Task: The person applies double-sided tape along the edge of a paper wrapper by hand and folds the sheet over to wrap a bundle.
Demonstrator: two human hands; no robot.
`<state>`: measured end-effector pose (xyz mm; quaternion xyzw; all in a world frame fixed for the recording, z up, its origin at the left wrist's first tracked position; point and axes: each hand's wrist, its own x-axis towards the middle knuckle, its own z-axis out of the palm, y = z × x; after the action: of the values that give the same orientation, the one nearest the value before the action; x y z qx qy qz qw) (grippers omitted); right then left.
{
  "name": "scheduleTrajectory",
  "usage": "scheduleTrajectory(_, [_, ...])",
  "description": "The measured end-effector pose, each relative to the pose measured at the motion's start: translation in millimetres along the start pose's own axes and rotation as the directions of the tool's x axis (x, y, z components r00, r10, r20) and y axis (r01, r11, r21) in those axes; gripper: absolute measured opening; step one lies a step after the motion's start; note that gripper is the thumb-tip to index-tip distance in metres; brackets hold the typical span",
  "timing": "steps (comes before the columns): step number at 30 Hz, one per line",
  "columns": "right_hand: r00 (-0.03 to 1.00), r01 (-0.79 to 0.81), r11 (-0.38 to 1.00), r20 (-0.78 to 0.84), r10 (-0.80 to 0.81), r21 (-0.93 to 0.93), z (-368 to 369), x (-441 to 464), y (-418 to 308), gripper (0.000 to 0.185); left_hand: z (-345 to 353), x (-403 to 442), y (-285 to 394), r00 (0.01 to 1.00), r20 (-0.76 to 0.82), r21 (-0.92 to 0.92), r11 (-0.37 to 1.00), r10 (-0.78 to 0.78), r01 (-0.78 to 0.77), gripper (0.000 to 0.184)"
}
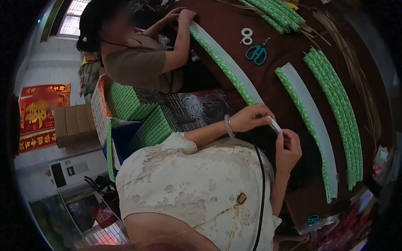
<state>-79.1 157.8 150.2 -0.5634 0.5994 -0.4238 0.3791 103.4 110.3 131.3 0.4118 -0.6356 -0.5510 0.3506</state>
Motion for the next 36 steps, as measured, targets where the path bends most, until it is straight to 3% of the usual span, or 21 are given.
scheduleTrajectory(3, [1.0,-0.006,0.998,0.017,0.005,0.057,4,0,2,0.011,-2,-2,4,0.999,-0.023,0.079,0.996,0.044,-0.042,0.019])
scheduleTrajectory(21, [0.998,-0.068,0.989,0.017,0.066,0.134,3,-1,5,0.011,0,0,7,0.998,-0.026,0.092,0.994,-0.064,0.066,0.021])
scheduleTrajectory(36, [0.992,-0.123,0.972,0.065,0.112,0.199,1,0,12,0.012,3,1,3,0.998,-0.055,0.093,0.994,-0.043,0.048,0.02])
